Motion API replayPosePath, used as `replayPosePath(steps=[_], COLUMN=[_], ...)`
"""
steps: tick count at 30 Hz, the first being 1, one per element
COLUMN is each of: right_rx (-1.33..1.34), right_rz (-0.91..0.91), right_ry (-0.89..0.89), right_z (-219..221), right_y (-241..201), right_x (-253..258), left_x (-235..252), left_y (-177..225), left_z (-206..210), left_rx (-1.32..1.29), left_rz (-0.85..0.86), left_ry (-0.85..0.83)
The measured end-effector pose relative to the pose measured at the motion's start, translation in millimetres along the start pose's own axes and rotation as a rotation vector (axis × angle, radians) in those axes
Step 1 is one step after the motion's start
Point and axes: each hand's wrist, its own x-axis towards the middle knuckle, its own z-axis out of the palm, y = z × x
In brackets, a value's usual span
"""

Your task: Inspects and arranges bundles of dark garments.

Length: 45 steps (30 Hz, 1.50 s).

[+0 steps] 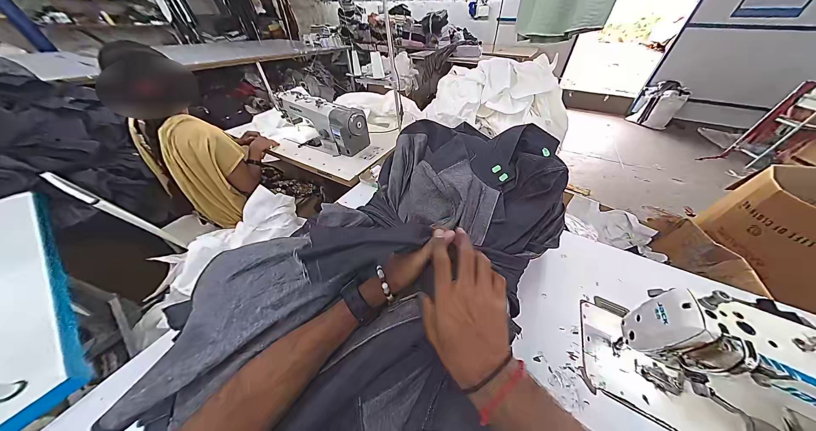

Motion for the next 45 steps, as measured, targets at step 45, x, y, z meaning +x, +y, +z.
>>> replayPosePath(steps=[45], right_rx=[1.648], right_rz=[-0.018], right_ry=[-0.740], right_z=[81.6], right_y=[88.4], right_x=[57.3], left_x=[35.7], left_y=[-2.5], left_z=[-43.5], left_rx=[0.421], left_rz=[-0.203], left_ry=[0.401])
